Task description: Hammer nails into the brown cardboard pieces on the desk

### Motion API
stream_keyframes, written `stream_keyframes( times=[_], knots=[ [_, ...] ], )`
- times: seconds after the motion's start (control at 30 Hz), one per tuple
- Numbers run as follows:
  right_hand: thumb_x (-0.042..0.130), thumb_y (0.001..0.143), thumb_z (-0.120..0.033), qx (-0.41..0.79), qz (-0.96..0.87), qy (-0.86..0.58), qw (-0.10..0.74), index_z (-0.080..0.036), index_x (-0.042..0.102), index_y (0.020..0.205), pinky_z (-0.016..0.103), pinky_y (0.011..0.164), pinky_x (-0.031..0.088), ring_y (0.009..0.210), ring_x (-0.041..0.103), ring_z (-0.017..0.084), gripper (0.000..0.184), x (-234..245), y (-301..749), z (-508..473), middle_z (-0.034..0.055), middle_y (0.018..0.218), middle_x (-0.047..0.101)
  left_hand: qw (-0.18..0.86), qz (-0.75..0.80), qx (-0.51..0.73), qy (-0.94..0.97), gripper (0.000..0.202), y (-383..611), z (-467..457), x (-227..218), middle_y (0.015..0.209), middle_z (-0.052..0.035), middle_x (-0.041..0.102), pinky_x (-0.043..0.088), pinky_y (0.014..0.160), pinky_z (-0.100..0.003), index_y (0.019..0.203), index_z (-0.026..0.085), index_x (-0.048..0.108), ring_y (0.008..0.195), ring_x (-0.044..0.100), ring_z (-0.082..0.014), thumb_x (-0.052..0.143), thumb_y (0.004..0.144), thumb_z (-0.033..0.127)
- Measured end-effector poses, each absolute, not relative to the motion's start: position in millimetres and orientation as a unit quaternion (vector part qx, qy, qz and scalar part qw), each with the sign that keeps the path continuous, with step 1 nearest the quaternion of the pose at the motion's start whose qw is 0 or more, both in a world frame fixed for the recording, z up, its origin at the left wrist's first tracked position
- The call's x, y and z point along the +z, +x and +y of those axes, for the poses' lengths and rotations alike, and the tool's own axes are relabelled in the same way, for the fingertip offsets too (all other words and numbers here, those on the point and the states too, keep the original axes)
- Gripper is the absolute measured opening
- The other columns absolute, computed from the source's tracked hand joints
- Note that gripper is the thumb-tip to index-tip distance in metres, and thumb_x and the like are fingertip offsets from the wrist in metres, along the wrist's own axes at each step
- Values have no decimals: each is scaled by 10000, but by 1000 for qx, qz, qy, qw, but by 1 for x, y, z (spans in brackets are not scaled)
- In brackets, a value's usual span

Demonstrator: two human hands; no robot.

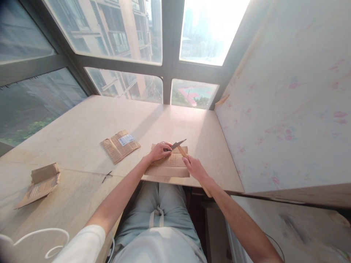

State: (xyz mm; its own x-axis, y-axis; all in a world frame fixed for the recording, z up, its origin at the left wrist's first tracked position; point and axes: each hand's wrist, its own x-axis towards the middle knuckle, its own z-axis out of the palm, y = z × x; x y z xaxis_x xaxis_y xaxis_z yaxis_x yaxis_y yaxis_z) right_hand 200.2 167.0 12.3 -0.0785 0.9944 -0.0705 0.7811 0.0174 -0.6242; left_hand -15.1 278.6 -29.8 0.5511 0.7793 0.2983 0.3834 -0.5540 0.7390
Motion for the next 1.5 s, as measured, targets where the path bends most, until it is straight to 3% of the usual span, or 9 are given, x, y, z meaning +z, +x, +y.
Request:
stream_keyframes(
  times=[0.17,0.37,0.8,1.03,1.2,1.5],
  knots=[
    [336,940,-455,264,-703,-640,162,-215,484,713,261,574,326,629,553,175,362,12,200,168,18,645,582,313,353,323,820,105,-14,278,-30,1020,-52,726,490,921,-332,777,205,755,1013,637,-203,675,718,174],
    [318,942,-505,294,-653,-663,220,-222,421,683,241,513,319,530,508,144,397,21,198,165,-18,558,511,316,352,322,820,87,-15,279,-31,1036,-58,725,484,941,-343,774,207,753,1045,633,-205,687,721,188],
    [336,937,-530,338,-627,-665,225,-216,414,691,212,426,287,421,449,103,406,27,200,160,-46,505,463,328,350,314,819,94,-16,276,-24,997,-60,726,487,918,-339,791,190,740,1020,640,-201,678,722,178],
    [355,923,-552,361,-615,-658,241,-211,432,706,197,341,269,339,417,79,411,28,204,157,-57,507,453,341,337,300,825,183,-23,281,-26,1069,-63,709,432,1029,-407,880,201,714,1197,560,-235,712,698,214],
    [352,924,-547,376,-606,-659,240,-210,433,717,190,296,254,294,403,68,403,28,205,153,-69,506,440,289,327,307,846,309,-40,280,-16,1221,-102,651,343,1113,-460,1025,182,683,1343,422,-262,692,717,188],
    [405,892,-612,428,-569,-635,298,-213,401,737,178,267,221,269,354,49,427,32,210,140,-97,501,405,185,486,370,770,228,-122,231,-4,1207,-84,658,369,1099,-462,1003,190,683,1273,494,-242,565,825,270]
  ],
)
